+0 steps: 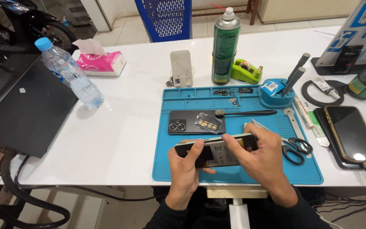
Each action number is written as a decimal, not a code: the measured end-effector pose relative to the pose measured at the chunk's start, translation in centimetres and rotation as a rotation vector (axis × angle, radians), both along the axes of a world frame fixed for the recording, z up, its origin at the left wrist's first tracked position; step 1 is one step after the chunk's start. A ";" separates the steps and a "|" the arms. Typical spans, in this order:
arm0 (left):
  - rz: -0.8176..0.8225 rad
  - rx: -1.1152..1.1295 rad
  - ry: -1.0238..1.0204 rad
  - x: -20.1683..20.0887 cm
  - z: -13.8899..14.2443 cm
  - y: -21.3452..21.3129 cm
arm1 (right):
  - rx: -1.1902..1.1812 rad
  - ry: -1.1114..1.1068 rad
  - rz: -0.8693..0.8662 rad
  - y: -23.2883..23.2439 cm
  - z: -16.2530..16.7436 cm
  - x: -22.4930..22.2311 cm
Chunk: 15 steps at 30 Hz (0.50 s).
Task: The person repairs smartphones at a workbench. They pry open a phone, work on its battery and internal components with a screwdriver and tweezers, then hold a second phone and use the screwdriver to work on its internal parts, moving between the two devices on the mat.
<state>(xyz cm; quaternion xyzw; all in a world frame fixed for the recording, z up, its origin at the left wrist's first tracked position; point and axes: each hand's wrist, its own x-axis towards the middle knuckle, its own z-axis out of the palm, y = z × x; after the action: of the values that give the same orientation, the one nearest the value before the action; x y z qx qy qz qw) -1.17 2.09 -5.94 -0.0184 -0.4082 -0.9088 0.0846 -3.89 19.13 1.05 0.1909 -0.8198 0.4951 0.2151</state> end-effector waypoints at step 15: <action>0.013 -0.069 0.039 -0.1 0.2 0.4 | 0.071 0.009 -0.132 0.1 0.2 -1.4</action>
<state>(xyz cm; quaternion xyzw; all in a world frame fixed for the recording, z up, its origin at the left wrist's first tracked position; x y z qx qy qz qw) -1.27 2.46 -5.72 -0.0364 -0.4378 -0.8930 0.0980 -5.29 19.25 1.28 0.1463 -0.8467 0.4496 0.2440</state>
